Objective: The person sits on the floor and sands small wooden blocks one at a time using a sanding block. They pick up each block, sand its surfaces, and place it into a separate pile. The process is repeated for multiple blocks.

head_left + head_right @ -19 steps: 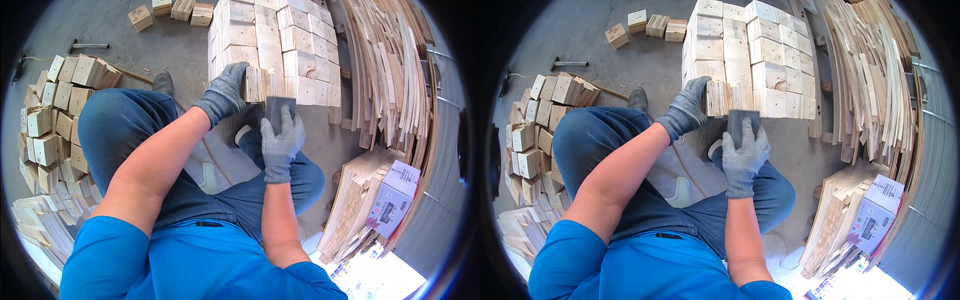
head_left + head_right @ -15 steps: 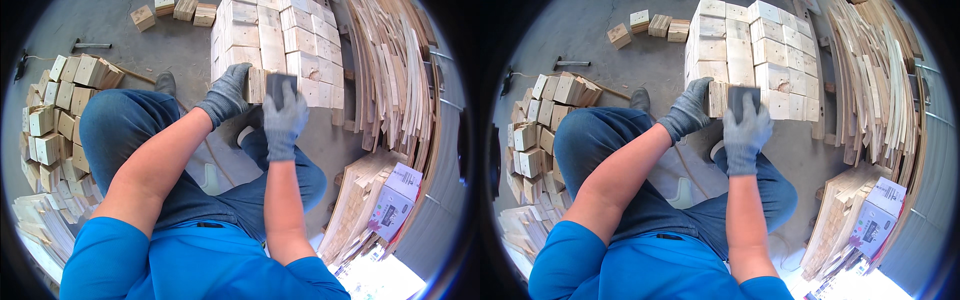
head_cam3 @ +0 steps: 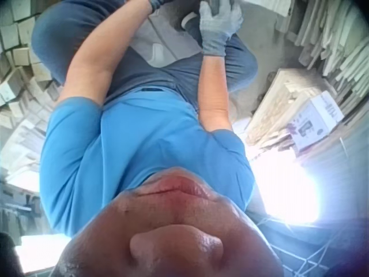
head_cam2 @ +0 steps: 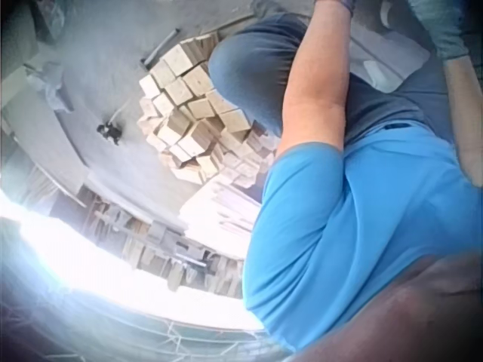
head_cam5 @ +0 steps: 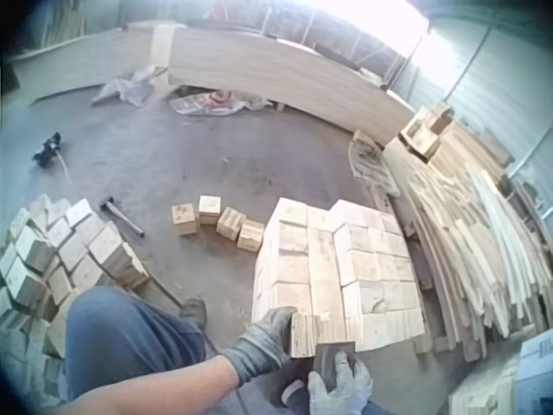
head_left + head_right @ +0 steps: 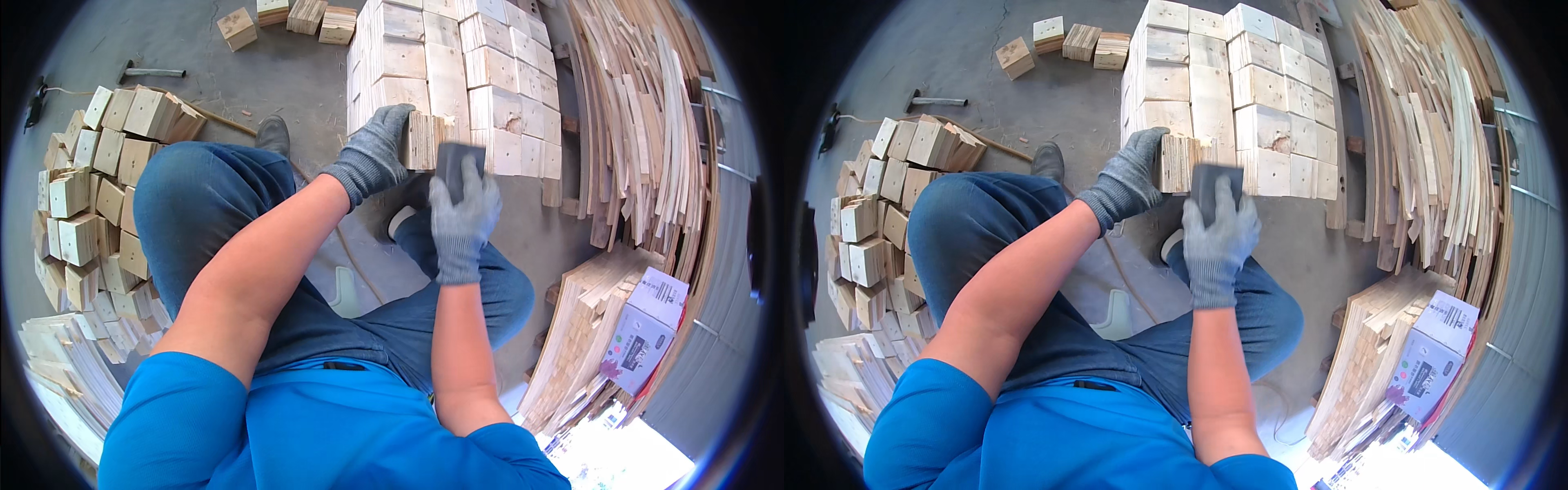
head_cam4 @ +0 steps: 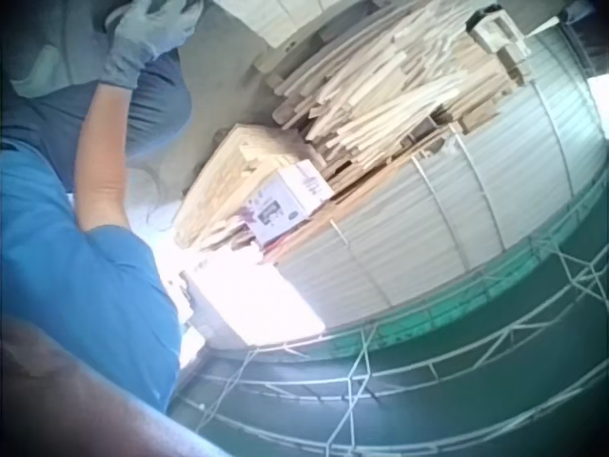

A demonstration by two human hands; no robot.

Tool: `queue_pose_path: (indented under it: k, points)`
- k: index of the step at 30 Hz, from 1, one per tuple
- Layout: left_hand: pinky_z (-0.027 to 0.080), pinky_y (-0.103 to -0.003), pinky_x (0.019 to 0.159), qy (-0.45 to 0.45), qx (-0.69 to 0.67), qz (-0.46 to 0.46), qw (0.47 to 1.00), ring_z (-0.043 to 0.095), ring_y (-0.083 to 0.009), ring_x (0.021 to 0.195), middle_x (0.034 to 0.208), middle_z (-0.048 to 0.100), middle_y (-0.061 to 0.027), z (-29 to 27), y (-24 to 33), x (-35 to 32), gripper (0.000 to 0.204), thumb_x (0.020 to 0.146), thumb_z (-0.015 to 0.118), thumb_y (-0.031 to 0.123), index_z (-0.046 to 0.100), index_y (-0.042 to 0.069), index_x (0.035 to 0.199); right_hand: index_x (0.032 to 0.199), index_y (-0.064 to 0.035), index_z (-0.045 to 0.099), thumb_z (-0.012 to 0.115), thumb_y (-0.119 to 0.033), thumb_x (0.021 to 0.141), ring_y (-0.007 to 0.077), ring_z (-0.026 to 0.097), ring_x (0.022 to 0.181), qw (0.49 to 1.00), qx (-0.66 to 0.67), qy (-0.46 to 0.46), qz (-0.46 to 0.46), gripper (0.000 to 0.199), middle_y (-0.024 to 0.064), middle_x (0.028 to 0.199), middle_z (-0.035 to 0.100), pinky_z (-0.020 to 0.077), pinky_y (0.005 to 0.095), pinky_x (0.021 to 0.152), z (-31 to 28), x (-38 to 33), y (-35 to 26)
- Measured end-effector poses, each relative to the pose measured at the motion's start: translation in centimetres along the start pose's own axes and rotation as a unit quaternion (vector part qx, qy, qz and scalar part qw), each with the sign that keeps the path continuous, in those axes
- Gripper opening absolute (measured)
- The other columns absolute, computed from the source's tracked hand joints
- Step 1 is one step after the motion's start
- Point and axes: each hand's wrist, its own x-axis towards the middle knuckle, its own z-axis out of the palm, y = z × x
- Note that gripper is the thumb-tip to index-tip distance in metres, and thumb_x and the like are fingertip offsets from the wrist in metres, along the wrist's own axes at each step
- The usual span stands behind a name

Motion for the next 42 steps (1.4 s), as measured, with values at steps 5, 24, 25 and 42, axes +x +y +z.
queue_pose_path:
  k: [5, 24, 25, 42]
  points:
    - [0.050, -0.047, 0.117, 0.010, 0.032, 0.015, 0.999, 0.058, -0.0451, 0.135, 0.146, 0.054, -0.0251, 0.2, -0.1, 0.4, 0.096, 0.074, 0.093, 0.031, 0.045, 0.007, 0.154, 0.146, -0.0089, 0.068, 0.089, -0.035, 0.083, 0.0494, 0.054, 0.133, 1.000, 0.009, 0.006, -0.008, 0.072, 0.0305, 0.147, 0.057, 0.0450, 0.0582, 0.114, -0.9, -4.6, 2.3]
    - [0.051, -0.047, 0.116, 0.024, -0.007, 0.013, 1.000, 0.059, -0.0436, 0.134, 0.144, 0.054, -0.0251, 0.3, -0.1, 0.1, 0.098, 0.072, 0.096, 0.030, 0.045, 0.006, 0.153, 0.144, -0.0131, 0.070, 0.089, -0.035, 0.083, 0.0462, 0.061, 0.124, 0.999, 0.004, 0.009, -0.036, 0.067, 0.0264, 0.136, 0.064, 0.0503, 0.0558, 0.108, 0.5, 7.0, -1.2]
    - [0.051, -0.047, 0.116, 0.018, 0.001, 0.012, 1.000, 0.058, -0.0444, 0.134, 0.145, 0.054, -0.0256, 0.2, -0.1, 0.3, 0.098, 0.073, 0.095, 0.032, 0.046, 0.006, 0.153, 0.146, -0.0137, 0.069, 0.089, -0.036, 0.083, 0.0471, 0.059, 0.126, 0.997, -0.002, 0.048, -0.064, 0.070, 0.0270, 0.140, 0.062, 0.0477, 0.0576, 0.111, 1.4, 3.6, 1.0]
    - [0.050, -0.047, 0.116, 0.025, -0.006, 0.022, 0.999, 0.058, -0.0457, 0.134, 0.143, 0.055, -0.0265, 0.6, -0.8, -0.3, 0.096, 0.072, 0.094, 0.027, 0.046, 0.007, 0.152, 0.145, -0.0161, 0.070, 0.089, -0.037, 0.083, 0.0467, 0.058, 0.129, 0.999, -0.019, 0.031, -0.035, 0.068, 0.0273, 0.139, 0.062, 0.0479, 0.0570, 0.111, 1.3, 5.8, 0.0]
